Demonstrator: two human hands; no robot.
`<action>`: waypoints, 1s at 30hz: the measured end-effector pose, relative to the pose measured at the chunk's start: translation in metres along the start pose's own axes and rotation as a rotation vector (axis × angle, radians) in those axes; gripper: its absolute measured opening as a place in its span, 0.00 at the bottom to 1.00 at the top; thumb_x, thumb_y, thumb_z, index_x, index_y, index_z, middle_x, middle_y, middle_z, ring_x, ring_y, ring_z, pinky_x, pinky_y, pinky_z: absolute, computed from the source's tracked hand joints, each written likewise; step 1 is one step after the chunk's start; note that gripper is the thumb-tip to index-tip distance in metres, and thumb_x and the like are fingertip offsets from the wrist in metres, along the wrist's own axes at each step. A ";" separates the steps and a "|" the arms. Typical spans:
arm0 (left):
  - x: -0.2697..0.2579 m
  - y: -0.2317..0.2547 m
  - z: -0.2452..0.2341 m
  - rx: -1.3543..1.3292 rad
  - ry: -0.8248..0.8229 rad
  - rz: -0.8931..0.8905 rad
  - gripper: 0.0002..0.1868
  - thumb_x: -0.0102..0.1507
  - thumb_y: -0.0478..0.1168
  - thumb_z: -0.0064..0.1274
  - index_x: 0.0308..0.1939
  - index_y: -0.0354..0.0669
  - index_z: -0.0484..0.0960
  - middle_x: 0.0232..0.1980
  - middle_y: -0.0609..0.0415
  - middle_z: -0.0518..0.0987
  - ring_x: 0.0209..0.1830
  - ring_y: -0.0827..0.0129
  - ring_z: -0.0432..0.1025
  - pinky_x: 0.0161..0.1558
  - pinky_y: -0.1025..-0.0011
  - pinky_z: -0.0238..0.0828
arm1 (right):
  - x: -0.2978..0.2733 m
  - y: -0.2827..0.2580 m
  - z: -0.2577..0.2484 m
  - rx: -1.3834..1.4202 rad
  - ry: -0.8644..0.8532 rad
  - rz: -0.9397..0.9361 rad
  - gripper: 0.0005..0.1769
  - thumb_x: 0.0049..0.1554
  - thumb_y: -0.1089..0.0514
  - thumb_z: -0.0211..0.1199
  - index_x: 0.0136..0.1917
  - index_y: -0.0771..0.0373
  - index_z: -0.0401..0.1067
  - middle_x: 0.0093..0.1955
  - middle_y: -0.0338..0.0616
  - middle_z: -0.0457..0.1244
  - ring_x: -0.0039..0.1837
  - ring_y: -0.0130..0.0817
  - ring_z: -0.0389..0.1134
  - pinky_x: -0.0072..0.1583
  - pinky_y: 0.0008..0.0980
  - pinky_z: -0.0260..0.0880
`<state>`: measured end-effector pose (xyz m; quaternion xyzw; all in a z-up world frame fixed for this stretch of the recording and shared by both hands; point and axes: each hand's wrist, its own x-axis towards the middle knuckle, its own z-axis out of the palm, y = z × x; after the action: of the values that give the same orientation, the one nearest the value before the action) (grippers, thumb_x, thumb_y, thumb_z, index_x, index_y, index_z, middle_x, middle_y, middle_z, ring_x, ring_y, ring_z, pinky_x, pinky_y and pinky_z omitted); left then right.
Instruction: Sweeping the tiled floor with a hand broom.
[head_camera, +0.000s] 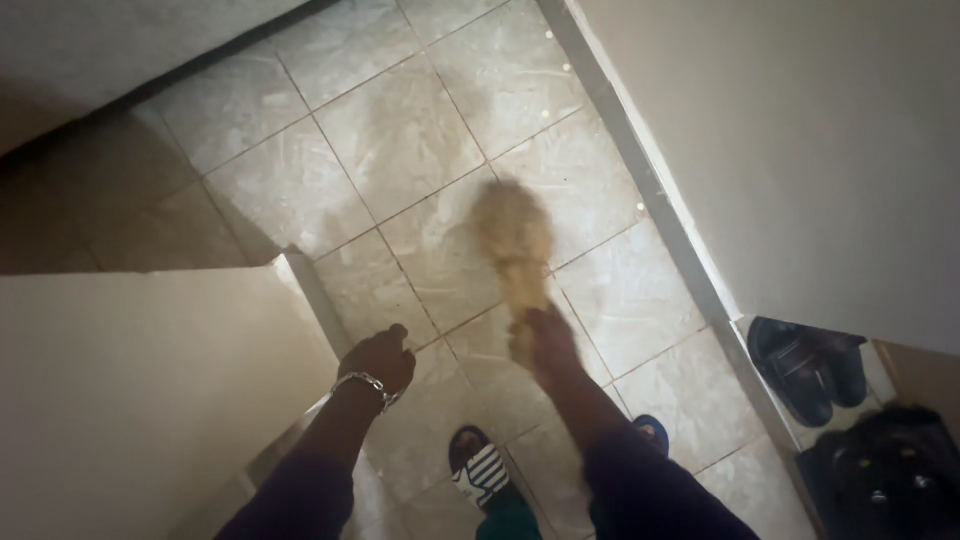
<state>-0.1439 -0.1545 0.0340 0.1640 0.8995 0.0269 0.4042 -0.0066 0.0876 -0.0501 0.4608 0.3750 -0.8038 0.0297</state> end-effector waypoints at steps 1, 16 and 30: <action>0.002 0.000 0.001 -0.005 0.002 0.009 0.21 0.64 0.48 0.47 0.59 0.47 0.74 0.55 0.43 0.81 0.56 0.48 0.76 0.58 0.51 0.72 | -0.013 -0.001 -0.023 -0.005 0.006 -0.008 0.20 0.61 0.54 0.56 0.66 0.58 0.62 0.41 0.47 0.64 0.37 0.37 0.66 0.37 0.38 0.70; 0.008 0.016 0.041 0.011 -0.008 0.129 0.20 0.65 0.49 0.46 0.58 0.46 0.75 0.53 0.42 0.82 0.54 0.47 0.77 0.58 0.51 0.72 | 0.098 0.030 -0.108 0.405 -0.387 0.376 0.06 0.58 0.58 0.53 0.47 0.58 0.59 0.36 0.50 0.57 0.33 0.44 0.61 0.35 0.44 0.66; 0.028 0.010 0.040 0.003 -0.018 0.030 0.19 0.62 0.41 0.45 0.56 0.45 0.77 0.52 0.40 0.83 0.55 0.47 0.78 0.62 0.52 0.70 | 0.047 0.278 -0.276 -0.265 -0.119 0.199 0.08 0.56 0.52 0.56 0.37 0.54 0.71 0.31 0.40 0.63 0.34 0.38 0.66 0.37 0.39 0.67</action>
<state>-0.1291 -0.1397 -0.0115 0.1785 0.8931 0.0300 0.4117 0.2742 0.0761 -0.3278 0.4393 0.4280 -0.7662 0.1916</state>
